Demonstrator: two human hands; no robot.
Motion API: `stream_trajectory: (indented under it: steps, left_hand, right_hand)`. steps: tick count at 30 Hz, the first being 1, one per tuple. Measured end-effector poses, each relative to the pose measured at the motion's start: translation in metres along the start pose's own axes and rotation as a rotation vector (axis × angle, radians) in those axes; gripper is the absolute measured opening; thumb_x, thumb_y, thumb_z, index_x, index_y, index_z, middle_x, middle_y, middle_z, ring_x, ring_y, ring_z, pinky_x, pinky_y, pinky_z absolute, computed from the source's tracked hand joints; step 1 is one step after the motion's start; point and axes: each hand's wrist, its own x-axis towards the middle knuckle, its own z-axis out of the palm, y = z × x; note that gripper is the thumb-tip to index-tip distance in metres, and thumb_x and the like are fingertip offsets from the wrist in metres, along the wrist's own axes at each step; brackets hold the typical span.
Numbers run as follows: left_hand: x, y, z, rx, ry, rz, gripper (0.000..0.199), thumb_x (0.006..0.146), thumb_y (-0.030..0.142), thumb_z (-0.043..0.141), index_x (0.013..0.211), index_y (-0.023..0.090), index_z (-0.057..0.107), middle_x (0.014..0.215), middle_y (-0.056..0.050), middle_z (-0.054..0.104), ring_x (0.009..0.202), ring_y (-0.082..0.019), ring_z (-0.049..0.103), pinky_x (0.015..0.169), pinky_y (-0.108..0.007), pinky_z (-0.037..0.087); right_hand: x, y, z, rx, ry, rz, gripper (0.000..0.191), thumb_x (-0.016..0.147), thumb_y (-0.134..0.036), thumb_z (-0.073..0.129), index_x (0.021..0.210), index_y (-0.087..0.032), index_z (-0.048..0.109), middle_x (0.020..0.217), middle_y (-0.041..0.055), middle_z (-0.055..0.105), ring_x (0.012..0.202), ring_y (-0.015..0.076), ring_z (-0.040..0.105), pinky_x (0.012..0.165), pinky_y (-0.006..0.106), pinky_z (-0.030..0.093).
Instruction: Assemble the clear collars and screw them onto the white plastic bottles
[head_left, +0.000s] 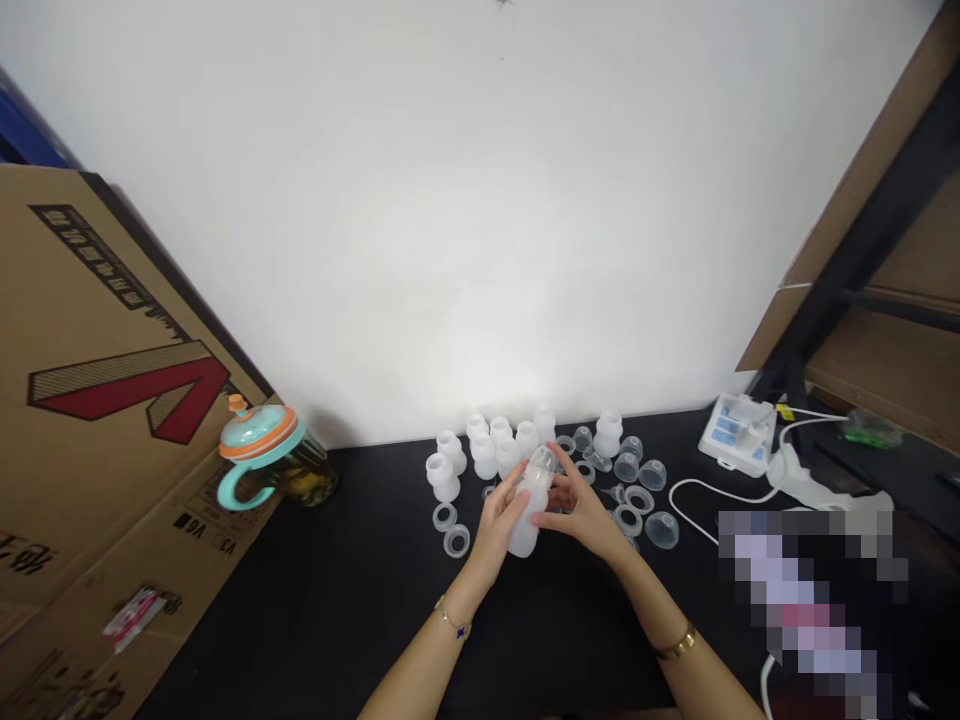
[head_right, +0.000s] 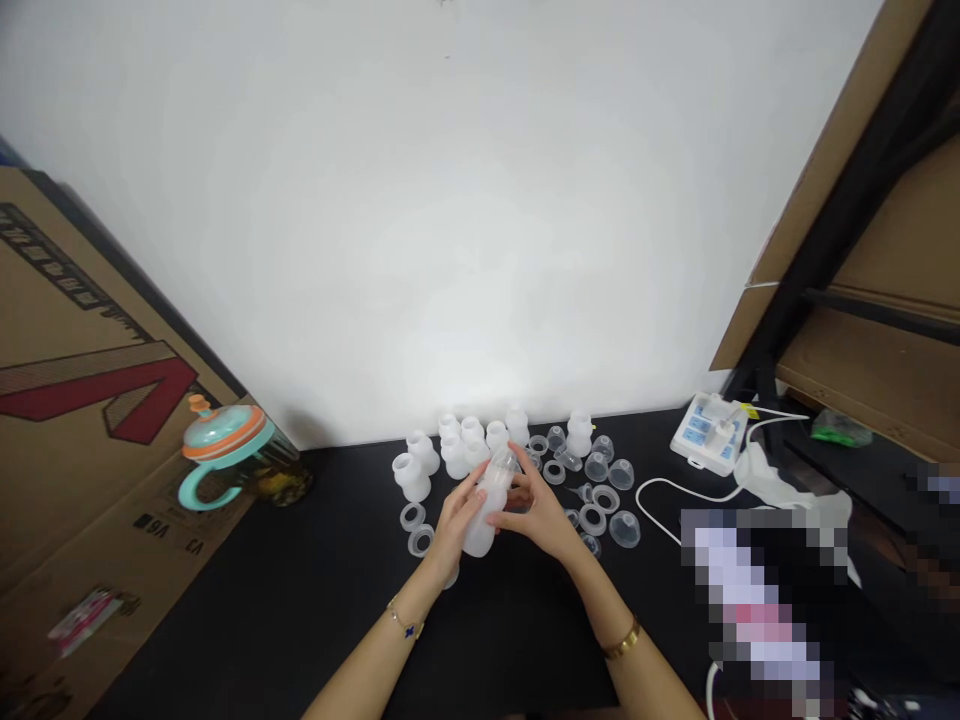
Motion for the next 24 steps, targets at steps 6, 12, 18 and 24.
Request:
stream_trajectory:
  steps: [6,12,18,24]
  left_hand:
    - [-0.0017,0.0006,-0.0007,0.043,-0.088,-0.030,0.085,0.084,0.043,0.074,0.158,0.030,0.034,0.124,-0.010,0.072,0.088,-0.025,0.073,0.071,-0.036,0.062]
    - [-0.0031,0.0002,0.0001,0.057,-0.072,-0.012,0.074,0.084,0.042,0.074,0.152,0.032,0.045,0.145,-0.009,0.059,0.100,-0.027,0.072,0.080,-0.038,0.062]
    - [-0.0019,-0.0043,0.0002,0.038,-0.033,-0.057,0.080,0.080,0.045,0.077,0.152,0.026,0.047,0.120,-0.012,0.073,0.086,-0.026,0.072,0.068,-0.035,0.060]
    - [-0.0015,-0.0012,0.0030,-0.056,-0.021,-0.048,0.077,0.078,0.041,0.081,0.146,0.021,0.053,0.101,-0.009,0.075,0.083,-0.024,0.069,0.075,-0.035,0.055]
  right_hand:
    - [-0.0010,0.0006,-0.0012,0.021,-0.010,0.018,0.112,0.069,-0.027,0.090,0.158,-0.039,0.024,0.122,0.0068,0.068,0.086,0.0209,0.071,0.075,0.038,0.061]
    - [-0.0025,0.0005,-0.0016,0.008,0.004,0.016,0.110,0.067,-0.027,0.092,0.156,-0.040,0.029,0.120,0.0046,0.068,0.085,0.0198,0.069,0.075,0.037,0.060]
    - [-0.0024,0.0010,-0.0010,0.010,0.000,0.006,0.107,0.068,-0.026,0.091,0.155,-0.040,0.029,0.118,0.0046,0.067,0.087,0.0206,0.069,0.076,0.037,0.060]
    - [-0.0012,0.0037,-0.0020,-0.001,0.015,0.007,0.109,0.066,-0.029,0.092,0.154,-0.038,0.029,0.121,0.0066,0.065,0.087,0.0206,0.069,0.076,0.038,0.060]
